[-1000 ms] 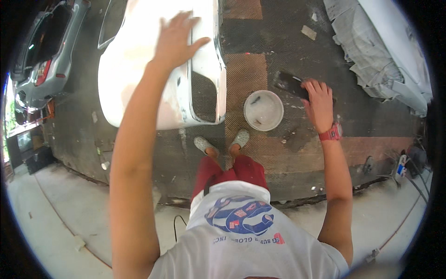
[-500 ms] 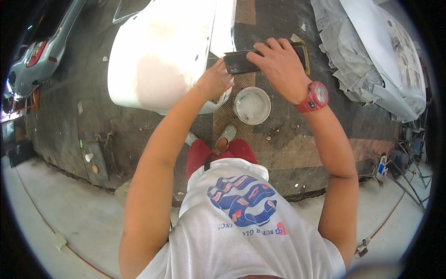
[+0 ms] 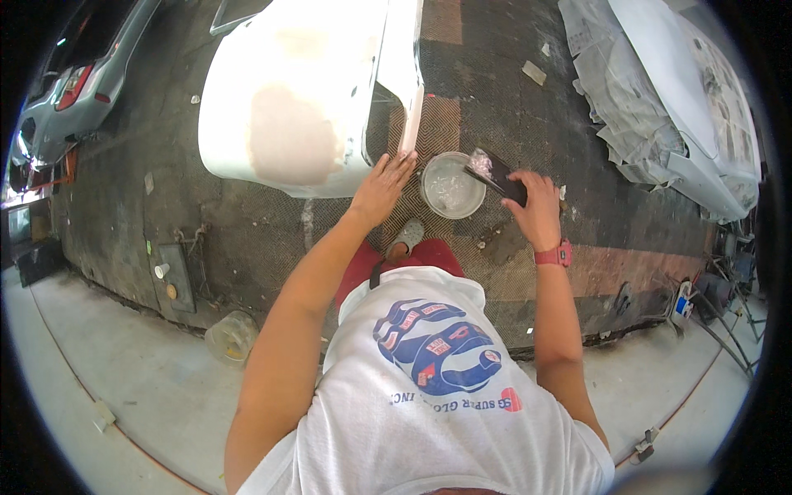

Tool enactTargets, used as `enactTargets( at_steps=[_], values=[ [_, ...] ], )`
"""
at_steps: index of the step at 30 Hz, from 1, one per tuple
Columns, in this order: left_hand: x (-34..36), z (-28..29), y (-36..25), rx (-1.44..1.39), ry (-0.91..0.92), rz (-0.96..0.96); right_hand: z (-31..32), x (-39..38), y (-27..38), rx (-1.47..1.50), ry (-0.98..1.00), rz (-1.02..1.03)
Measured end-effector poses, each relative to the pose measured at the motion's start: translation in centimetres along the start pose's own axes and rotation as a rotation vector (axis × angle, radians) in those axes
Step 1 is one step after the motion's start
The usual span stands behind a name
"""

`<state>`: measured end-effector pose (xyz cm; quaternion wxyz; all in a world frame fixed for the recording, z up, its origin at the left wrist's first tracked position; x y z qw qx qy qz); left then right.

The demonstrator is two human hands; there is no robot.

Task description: The person sands a white car bumper with a sanding block, repeatedly dipping it into a bucket of water. The person moves around the bumper, sanding different sections and occasionally pausing to wipe the surface with their hand.

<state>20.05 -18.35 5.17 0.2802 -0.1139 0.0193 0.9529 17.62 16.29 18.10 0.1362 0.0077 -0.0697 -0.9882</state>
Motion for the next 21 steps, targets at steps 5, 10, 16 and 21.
enactTargets(
  at_steps=[5, 10, 16, 21],
  values=[
    [-1.7, -3.1, -1.4, -0.02, 0.075, 0.039, 0.6, -3.4, -1.9, -0.13, 0.094, -0.126],
    [-3.7, -5.3, -2.8, -0.116, 0.151, 0.092, 1.8, -0.7, 1.0, -0.072, 0.066, 0.076],
    [-2.9, -1.5, -3.0, -0.24, -0.095, 0.228, 3.9, 2.3, 4.9, 0.212, -0.041, 0.111],
    [-0.5, 2.2, -2.1, -0.255, -0.13, 0.244, 0.8, 1.7, 2.0, 0.657, 0.023, -0.137]
  ],
)
Point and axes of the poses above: each hand's wrist, its own x-axis towards the middle knuckle, its own z-axis out of the back of the hand, y = z × x, the point moved 1 cm from there along x, towards the middle knuckle, and after that the axes turned 11 degrees about -x, right-handed, at the moved point
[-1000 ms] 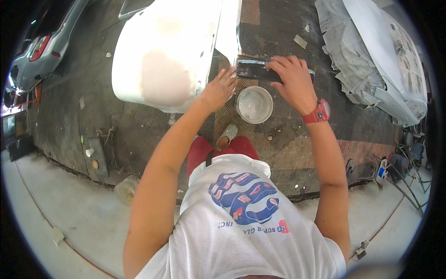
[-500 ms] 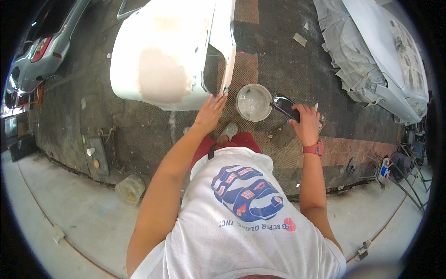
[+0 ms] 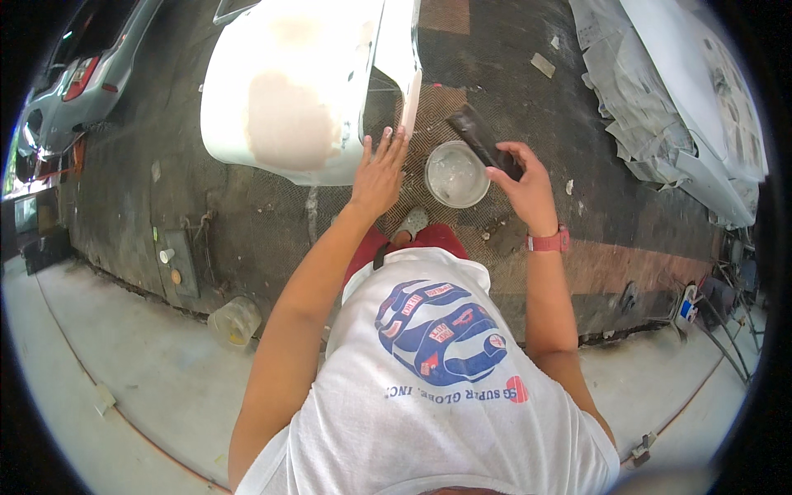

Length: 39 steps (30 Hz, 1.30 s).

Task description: The person sands a white car bumper with a sanding block, repeatedly dipping it into a bucket of water. The person moves around the bumper, sanding different sections and occasionally pausing to wipe the surface with their hand.

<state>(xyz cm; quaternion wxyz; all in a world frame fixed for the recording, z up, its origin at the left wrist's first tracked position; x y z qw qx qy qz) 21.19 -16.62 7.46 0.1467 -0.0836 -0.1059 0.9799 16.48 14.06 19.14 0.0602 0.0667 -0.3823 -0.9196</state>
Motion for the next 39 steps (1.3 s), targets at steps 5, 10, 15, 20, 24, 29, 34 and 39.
enactTargets(
  at_steps=[5, 10, 15, 20, 24, 29, 34, 39],
  values=[
    [-1.2, -1.1, -1.7, 0.008, 0.019, 0.057, -1.1, -2.5, -6.8, 0.673, -0.043, -0.426],
    [-0.3, 0.8, -7.1, -0.364, -0.035, -0.008, -1.8, -3.3, -7.4, 1.129, -0.139, -0.52],
    [5.7, 6.4, -10.1, -0.549, -0.245, -0.224, -1.9, -2.0, -1.8, 1.357, 0.166, -0.51],
    [9.2, 9.6, -8.2, -0.576, -0.256, -0.294, -0.2, -2.6, 1.4, 1.426, 0.172, -0.373],
    [9.8, 9.2, -7.8, -0.697, -0.178, -0.254, -0.8, -2.5, 1.6, 0.925, -0.126, 0.02],
    [8.3, 7.0, -9.6, -0.926, 0.1, -0.204, -0.8, -0.5, 2.7, 0.528, -0.334, 0.131],
    [7.8, 7.2, -5.9, -0.415, -0.068, -0.176, -1.5, -1.3, -5.2, 0.111, -0.445, -0.157],
    [10.9, 9.5, 0.4, -0.05, -0.256, -0.028, -4.9, -7.8, -19.0, -0.147, -0.435, -0.375]
  ],
)
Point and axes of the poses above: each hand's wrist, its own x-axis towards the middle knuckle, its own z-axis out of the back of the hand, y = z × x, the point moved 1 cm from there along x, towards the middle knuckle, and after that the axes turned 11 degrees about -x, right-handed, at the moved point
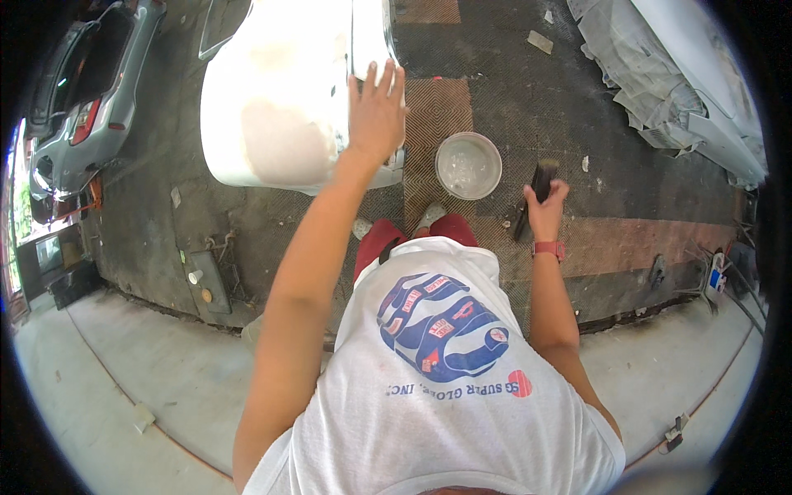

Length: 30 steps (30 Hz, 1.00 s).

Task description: The person sands a white car bumper with a sanding block, repeatedly dipping it into a bucket of water. The person moves around the bumper, sanding different sections and occasionally pausing to wipe the surface with their hand.

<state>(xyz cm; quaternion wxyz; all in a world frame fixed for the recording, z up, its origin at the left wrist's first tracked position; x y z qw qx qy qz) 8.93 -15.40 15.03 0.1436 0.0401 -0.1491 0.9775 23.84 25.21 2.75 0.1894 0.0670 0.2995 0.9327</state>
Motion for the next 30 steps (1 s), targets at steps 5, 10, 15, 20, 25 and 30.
enactTargets(
  at_steps=[5, 10, 15, 20, 25, 30],
  values=[
    [1.3, 0.4, 3.5, 0.321, 0.145, -0.025, -2.0, -9.8, -14.7, -0.236, 0.309, -0.212],
    [0.0, -0.6, 4.7, 0.343, 0.183, -0.05, -0.9, -20.3, -22.7, -0.386, 0.418, -0.499],
    [-2.1, -1.2, 4.2, 0.325, 0.217, -0.042, -0.4, -23.1, -24.0, -0.329, 0.399, -0.608],
    [-4.0, -1.6, 4.0, 0.314, 0.221, -0.047, -0.7, -18.4, -21.9, -0.319, 0.358, -0.552],
    [-5.2, -2.4, 3.3, 0.242, 0.259, -0.031, -2.3, -12.4, -24.2, -0.092, 0.199, -0.403],
    [-7.1, -2.7, 3.2, 0.235, 0.273, -0.036, -2.3, -8.2, -18.1, -0.169, 0.242, -0.386]
  ],
)
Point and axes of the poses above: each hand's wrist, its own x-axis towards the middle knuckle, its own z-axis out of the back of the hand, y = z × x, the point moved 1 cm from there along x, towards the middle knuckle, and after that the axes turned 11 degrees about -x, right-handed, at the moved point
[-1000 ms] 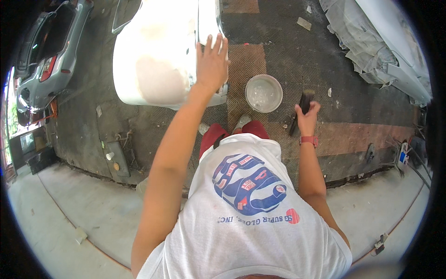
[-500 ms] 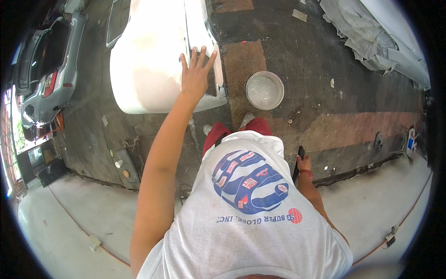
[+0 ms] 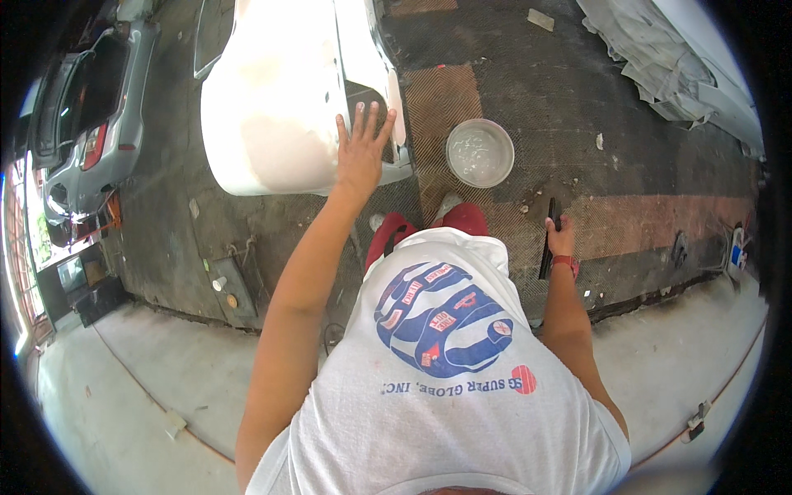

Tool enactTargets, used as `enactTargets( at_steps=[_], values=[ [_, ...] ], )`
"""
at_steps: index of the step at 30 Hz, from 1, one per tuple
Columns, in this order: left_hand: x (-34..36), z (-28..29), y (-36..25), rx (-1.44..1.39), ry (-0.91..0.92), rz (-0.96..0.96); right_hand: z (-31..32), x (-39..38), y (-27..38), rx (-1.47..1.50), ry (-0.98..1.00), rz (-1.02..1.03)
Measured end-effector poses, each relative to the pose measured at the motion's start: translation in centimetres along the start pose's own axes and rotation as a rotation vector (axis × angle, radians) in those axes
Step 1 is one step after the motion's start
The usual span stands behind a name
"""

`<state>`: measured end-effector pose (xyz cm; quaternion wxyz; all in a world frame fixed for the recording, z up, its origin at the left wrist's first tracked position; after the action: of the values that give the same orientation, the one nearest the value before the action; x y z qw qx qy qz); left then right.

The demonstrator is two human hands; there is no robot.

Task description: The person sands a white car bumper with a sanding block, repeatedly dipping it into a bucket of water. The person moves around the bumper, sanding different sections and occasionally pausing to wipe the surface with their hand.

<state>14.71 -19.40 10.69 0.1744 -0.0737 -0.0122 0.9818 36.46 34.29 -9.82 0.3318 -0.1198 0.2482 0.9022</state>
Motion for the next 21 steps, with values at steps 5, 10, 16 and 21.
enactTargets(
  at_steps=[5, 10, 16, 21],
  values=[
    [-1.4, 0.5, -1.0, 0.125, 0.156, 0.028, 0.0, -0.5, 2.6, 0.012, 0.018, 0.051],
    [-3.4, -1.4, 0.4, 0.067, 0.121, -0.099, -1.1, -2.2, 1.6, -0.055, 0.025, 0.075],
    [-3.8, 0.9, 2.9, 0.084, 0.26, -0.255, -0.5, -7.0, 2.9, -0.119, -0.05, -0.016],
    [-0.8, 0.7, 6.6, 0.092, 0.07, -0.379, 1.1, -13.4, 14.5, -0.173, -0.258, 0.163]
  ],
)
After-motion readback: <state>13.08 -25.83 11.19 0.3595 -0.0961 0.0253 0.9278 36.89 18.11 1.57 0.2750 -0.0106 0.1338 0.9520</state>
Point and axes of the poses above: each hand's wrist, its own x-axis towards the middle knuckle, its own z-axis out of the back of the hand, y = z × x, the point moved 1 cm from there along x, towards the middle knuckle, and after that the axes turned 11 degrees about -x, right-handed, at the moved point
